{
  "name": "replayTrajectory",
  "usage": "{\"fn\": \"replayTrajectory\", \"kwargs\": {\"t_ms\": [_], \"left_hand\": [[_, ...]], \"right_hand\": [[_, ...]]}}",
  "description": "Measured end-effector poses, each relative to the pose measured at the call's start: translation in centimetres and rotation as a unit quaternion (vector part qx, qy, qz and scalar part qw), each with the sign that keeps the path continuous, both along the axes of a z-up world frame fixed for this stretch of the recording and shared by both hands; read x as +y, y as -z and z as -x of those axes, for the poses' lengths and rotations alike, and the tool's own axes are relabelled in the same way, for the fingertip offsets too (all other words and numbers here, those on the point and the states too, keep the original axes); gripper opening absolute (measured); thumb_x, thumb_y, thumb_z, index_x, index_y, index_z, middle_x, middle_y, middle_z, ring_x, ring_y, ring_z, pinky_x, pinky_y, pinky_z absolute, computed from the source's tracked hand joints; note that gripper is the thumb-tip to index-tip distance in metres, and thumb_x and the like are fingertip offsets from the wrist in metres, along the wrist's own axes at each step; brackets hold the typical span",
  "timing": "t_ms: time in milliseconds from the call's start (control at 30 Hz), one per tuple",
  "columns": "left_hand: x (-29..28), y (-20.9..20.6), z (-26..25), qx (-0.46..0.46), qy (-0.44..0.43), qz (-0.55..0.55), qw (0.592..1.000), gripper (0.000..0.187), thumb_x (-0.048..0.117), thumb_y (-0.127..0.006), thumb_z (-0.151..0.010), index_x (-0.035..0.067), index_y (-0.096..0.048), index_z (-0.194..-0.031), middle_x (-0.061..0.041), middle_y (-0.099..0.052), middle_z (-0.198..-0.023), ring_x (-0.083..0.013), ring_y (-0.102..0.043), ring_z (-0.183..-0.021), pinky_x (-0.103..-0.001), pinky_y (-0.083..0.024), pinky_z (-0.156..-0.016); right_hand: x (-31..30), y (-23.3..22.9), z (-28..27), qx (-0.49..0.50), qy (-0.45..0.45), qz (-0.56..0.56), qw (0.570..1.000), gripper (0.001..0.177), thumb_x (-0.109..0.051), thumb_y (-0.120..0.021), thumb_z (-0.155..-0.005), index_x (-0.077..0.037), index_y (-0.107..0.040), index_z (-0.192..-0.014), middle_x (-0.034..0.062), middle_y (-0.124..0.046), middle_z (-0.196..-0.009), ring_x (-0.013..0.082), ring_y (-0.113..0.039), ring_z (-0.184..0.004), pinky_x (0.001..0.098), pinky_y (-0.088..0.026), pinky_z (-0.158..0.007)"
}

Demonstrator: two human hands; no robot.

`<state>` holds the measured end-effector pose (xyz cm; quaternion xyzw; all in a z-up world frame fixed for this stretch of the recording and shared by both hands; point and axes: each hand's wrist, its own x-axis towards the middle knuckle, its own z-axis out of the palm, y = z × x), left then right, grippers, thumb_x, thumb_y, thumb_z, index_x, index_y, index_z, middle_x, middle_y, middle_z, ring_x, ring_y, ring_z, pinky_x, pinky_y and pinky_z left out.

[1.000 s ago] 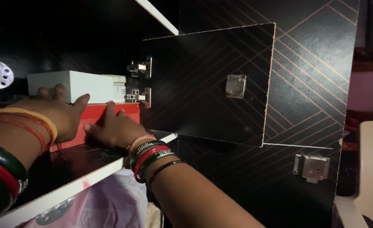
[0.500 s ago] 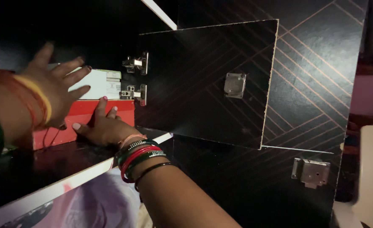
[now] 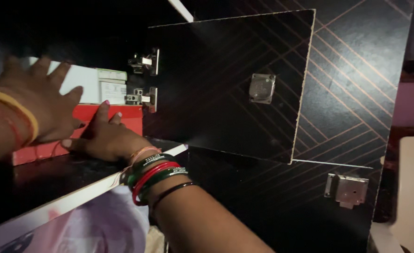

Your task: The person places several small boxes into a dark wardrobe shelf, then folds and stacks a pink and white patterned blanket and a white cloth on the shelf. The person closes the wardrobe door at the end.

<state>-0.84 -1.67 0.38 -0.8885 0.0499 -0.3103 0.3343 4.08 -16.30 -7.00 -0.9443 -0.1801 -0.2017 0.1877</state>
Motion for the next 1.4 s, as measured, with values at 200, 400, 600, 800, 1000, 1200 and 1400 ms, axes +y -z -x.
{"fn": "replayTrajectory", "kwargs": {"t_ms": [200, 400, 600, 800, 1000, 1200, 1400], "left_hand": [[-0.3, 0.2, -0.6, 0.001, -0.018, 0.035, 0.999, 0.082, 0.075, -0.044, -0.091, 0.033, -0.033, -0.161, -0.014, -0.008, -0.177, -0.0424, -0.011, -0.161, -0.066, -0.025, -0.117], [-0.2, 0.2, -0.4, 0.001, -0.002, 0.062, 0.998, 0.081, 0.076, -0.045, -0.089, 0.034, -0.037, -0.158, -0.012, -0.007, -0.177, -0.0419, -0.009, -0.161, -0.066, -0.029, -0.114], [-0.5, 0.0, 0.0, 0.025, -0.003, 0.053, 0.998, 0.082, 0.076, -0.044, -0.092, 0.03, -0.035, -0.159, -0.015, -0.007, -0.176, -0.043, -0.006, -0.16, -0.067, -0.029, -0.114], [-0.2, -0.8, -1.8, 0.02, -0.004, 0.057, 0.998, 0.095, 0.084, -0.047, -0.083, 0.032, -0.029, -0.161, -0.011, -0.023, -0.167, -0.0395, -0.019, -0.154, -0.058, -0.044, -0.105], [-0.3, -0.9, -3.2, -0.035, -0.027, 0.077, 0.996, 0.103, 0.095, -0.039, -0.081, 0.025, -0.042, -0.157, -0.013, -0.034, -0.165, -0.0442, -0.033, -0.149, -0.058, -0.044, -0.107], [-2.1, -4.3, -2.9, -0.016, -0.032, -0.025, 0.999, 0.076, 0.074, -0.034, -0.097, 0.034, -0.033, -0.161, -0.008, -0.044, -0.158, -0.0287, -0.039, -0.148, -0.059, -0.034, -0.115], [-4.9, -5.1, -5.9, 0.011, -0.021, -0.014, 1.0, 0.072, 0.068, -0.04, -0.097, 0.032, -0.037, -0.159, -0.006, -0.048, -0.155, -0.0267, -0.042, -0.145, -0.059, -0.033, -0.115]], "right_hand": [[0.5, -0.8, 1.2, -0.012, 0.002, 0.067, 0.998, 0.111, -0.073, -0.054, -0.087, -0.005, -0.009, -0.163, 0.0344, 0.012, -0.166, 0.0551, 0.001, -0.151, 0.0635, -0.022, -0.117], [0.0, -2.3, 4.0, -0.041, 0.089, 0.1, 0.99, 0.085, -0.068, -0.06, -0.089, -0.016, -0.052, -0.156, 0.026, -0.038, -0.157, 0.0463, -0.042, -0.142, 0.0587, -0.043, -0.113], [-5.6, -4.8, 1.3, -0.272, 0.163, 0.08, 0.945, 0.073, -0.042, -0.045, -0.096, -0.011, -0.027, -0.159, 0.0214, -0.016, -0.168, 0.0379, -0.009, -0.155, 0.0523, -0.014, -0.12], [-6.4, -3.3, -2.5, -0.246, 0.18, 0.122, 0.945, 0.059, -0.045, -0.023, -0.105, -0.016, -0.04, -0.154, 0.015, -0.025, -0.166, 0.0362, 0.002, -0.158, 0.0495, 0.003, -0.126], [-6.1, -3.1, -0.2, -0.197, 0.131, 0.108, 0.966, 0.06, -0.044, -0.016, -0.104, -0.02, -0.05, -0.147, 0.0104, -0.041, -0.159, 0.0343, -0.014, -0.158, 0.0545, 0.005, -0.128], [-4.9, -6.0, -1.3, -0.258, 0.115, 0.085, 0.956, 0.06, -0.042, -0.028, -0.099, -0.019, -0.043, -0.152, 0.0152, -0.037, -0.16, 0.0368, -0.036, -0.147, 0.0553, -0.021, -0.119], [-3.8, -7.8, -5.8, -0.1, 0.046, 0.093, 0.99, 0.074, -0.039, -0.041, -0.09, -0.03, -0.021, -0.161, 0.0141, -0.031, -0.163, 0.0312, -0.028, -0.152, 0.0613, -0.012, -0.117]]}}
